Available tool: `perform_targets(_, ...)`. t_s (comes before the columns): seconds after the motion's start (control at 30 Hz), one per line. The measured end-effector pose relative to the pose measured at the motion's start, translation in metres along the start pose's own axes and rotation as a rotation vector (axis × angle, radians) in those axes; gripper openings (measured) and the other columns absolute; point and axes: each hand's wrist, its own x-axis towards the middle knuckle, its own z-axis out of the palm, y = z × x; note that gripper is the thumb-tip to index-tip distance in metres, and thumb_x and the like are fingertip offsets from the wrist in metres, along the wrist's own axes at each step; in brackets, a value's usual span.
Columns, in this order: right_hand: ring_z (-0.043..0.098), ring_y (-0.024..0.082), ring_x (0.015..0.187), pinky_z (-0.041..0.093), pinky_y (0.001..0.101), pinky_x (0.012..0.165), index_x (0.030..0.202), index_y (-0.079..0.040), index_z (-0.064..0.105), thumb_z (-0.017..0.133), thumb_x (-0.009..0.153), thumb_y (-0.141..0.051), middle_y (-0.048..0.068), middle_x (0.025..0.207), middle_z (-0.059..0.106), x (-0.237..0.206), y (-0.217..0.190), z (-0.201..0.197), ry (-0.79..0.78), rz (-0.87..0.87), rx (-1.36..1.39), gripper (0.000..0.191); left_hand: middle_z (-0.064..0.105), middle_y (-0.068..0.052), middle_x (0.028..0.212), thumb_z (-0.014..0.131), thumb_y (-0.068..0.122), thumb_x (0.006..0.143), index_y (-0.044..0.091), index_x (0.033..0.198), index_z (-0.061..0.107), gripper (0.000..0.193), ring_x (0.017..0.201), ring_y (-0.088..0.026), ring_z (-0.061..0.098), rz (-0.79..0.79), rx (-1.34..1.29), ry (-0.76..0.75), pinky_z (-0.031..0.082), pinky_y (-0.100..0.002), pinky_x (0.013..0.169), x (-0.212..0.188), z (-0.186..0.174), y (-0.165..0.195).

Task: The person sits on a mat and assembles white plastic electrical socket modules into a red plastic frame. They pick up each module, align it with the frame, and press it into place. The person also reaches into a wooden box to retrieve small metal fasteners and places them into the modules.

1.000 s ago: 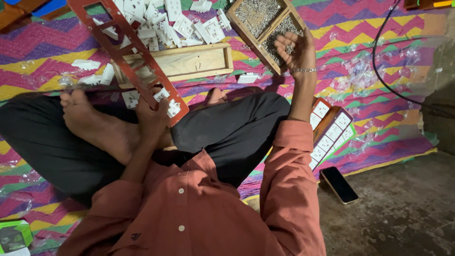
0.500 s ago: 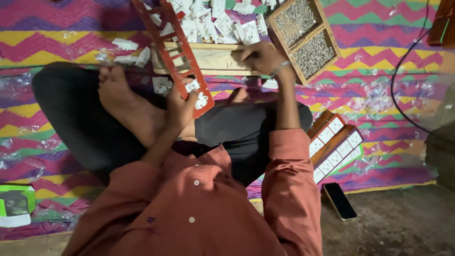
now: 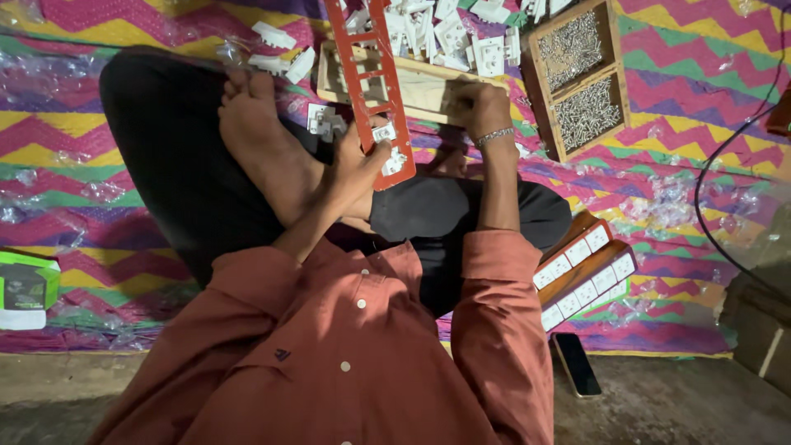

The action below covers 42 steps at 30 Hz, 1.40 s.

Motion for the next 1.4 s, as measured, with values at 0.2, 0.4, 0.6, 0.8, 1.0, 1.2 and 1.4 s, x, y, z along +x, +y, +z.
perform_targets(0.2,0.072,0.038,0.078,0.056,0.0429,0.073,0.096,-0.006,0.08,0.073,0.082,-0.003,0.021,0.087,0.073,-0.02,-0.018,-0.013,0.098,0.028,0.005,0.016,0.071,-0.008,0.1,0.065,0.001,0.093,-0.002,0.123,0.059,0.03,0.089,-0.01,0.067,0.011,-0.022,0.011,0.057,-0.028,0.077,-0.011,0.007,0.002)
perform_targets(0.4,0.07,0.03,0.069,0.055,0.0394,0.065,0.097,-0.003,0.08,0.074,0.087,-0.006,0.017,0.078,0.072,-0.04,-0.015,-0.023,0.192,0.018,0.068,0.012,0.07,-0.009,0.101,0.065,0.0,0.093,-0.002,0.124,0.058,0.032,0.089,-0.011,0.067,0.044,-0.003,0.038,0.056,-0.028,0.077,-0.03,0.015,-0.008)
perform_targets(0.6,0.06,0.013,0.073,0.049,0.0276,0.065,0.104,-0.001,0.07,0.066,0.104,-0.015,0.005,0.085,0.066,-0.063,-0.031,-0.02,0.223,0.312,1.26,0.016,0.07,-0.01,0.097,0.068,0.001,0.092,-0.002,0.119,0.061,0.029,0.086,-0.014,0.068,0.127,0.123,0.118,0.056,-0.03,0.076,-0.037,0.016,-0.008)
perform_targets(0.8,0.064,0.019,0.08,0.05,0.0287,0.068,0.1,-0.004,0.059,0.061,0.103,-0.021,0.009,0.091,0.064,-0.085,-0.059,0.018,0.146,0.503,1.843,0.017,0.073,-0.015,0.095,0.069,0.005,0.089,-0.001,0.117,0.062,0.03,0.083,-0.027,0.073,0.203,0.274,0.134,0.058,-0.038,0.073,-0.032,0.018,-0.005)
perform_targets(1.0,0.059,0.015,0.073,0.046,0.0289,0.063,0.108,-0.001,0.066,0.053,0.106,-0.048,0.005,0.087,0.064,-0.079,-0.073,0.056,0.043,0.593,1.412,0.049,0.069,-0.021,0.095,0.068,0.013,0.088,0.002,0.116,0.059,0.032,0.078,-0.043,0.068,0.27,0.795,-0.007,0.054,-0.051,0.071,-0.032,0.024,0.027)
perform_targets(1.2,0.061,0.024,0.122,0.05,0.037,0.105,0.142,0.001,0.052,0.043,0.1,-0.062,0.013,0.135,0.062,-0.088,-0.061,0.074,-0.099,0.532,1.796,0.076,0.063,-0.019,0.107,0.069,0.017,0.088,0.005,0.128,0.059,0.043,0.083,-0.038,0.068,0.312,1.068,-0.073,0.055,-0.05,0.067,-0.033,0.055,0.052)
perform_targets(1.4,0.06,0.028,0.122,0.05,0.0427,0.106,0.147,-0.016,0.042,0.045,0.098,-0.061,0.015,0.137,0.06,-0.079,-0.026,0.083,0.135,0.416,1.825,0.067,0.059,-0.01,0.116,0.077,0.028,0.076,0.016,0.128,0.063,0.055,0.089,-0.033,0.061,0.444,1.089,0.093,0.052,-0.048,0.071,-0.031,0.085,0.056)
